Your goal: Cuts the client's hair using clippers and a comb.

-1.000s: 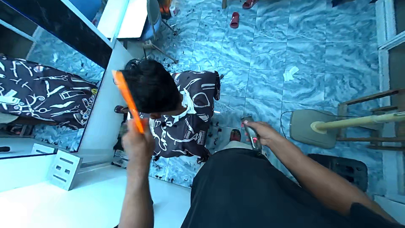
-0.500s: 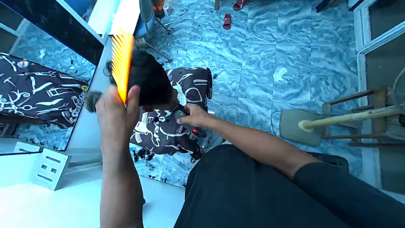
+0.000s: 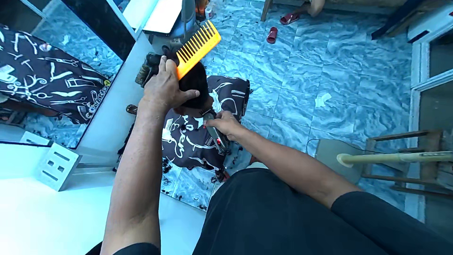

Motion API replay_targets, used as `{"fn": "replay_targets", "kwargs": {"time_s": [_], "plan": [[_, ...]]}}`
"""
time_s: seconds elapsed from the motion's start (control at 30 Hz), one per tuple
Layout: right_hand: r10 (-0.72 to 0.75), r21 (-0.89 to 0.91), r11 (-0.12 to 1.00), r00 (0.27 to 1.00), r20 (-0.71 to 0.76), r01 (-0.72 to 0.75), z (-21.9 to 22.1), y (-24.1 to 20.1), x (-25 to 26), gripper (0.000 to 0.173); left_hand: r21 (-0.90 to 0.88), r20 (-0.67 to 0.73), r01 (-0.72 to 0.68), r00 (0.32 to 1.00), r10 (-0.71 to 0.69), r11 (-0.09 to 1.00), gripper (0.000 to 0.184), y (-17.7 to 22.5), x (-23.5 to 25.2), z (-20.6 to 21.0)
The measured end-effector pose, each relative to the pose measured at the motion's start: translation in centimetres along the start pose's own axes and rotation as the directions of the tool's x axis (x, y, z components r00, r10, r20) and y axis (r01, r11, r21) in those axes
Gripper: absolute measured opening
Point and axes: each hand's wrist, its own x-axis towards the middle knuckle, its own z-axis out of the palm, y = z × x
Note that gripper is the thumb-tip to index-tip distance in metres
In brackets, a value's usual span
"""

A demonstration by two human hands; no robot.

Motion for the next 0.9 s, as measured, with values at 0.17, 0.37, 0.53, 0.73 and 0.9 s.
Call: {"fn": "replay_targets", "kwargs": {"time_s": [0.17,0.37,0.53,0.73,0.9], "plan": [[-0.097,-0.078,0.992,0.995,0.013,0.097,-0.1,-0.5,0.9,0.061,-0.006,0.037,-0.024,0.999,0.024,1.000,0.103,-0.2,2.0,-0.5],[-0.182,-0.120,0.976,0.983,0.017,0.183,0.1,-0.9,1.4,0.062,-0.009,0.077,-0.038,0.996,0.038,0.999,0.101,-0.2,3.4,-0.7],[-0.092,-0.059,0.994,0.996,-0.007,0.092,0.3,-1.4,1.2,0.061,-0.009,0.087,-0.044,0.995,0.044,0.999,0.100,-0.1,3.6,-0.9],[-0.047,-0.099,0.994,0.999,0.000,0.047,0.4,-1.6,0.8,0.059,-0.034,0.073,-0.058,0.995,0.060,0.998,0.101,-0.3,3.6,-0.7],[-0.226,-0.076,0.970,0.971,0.074,0.232,0.2,-1.9,1.2,0.059,-0.030,0.090,-0.060,0.994,0.062,0.998,0.102,-0.2,3.5,-0.7]]}}
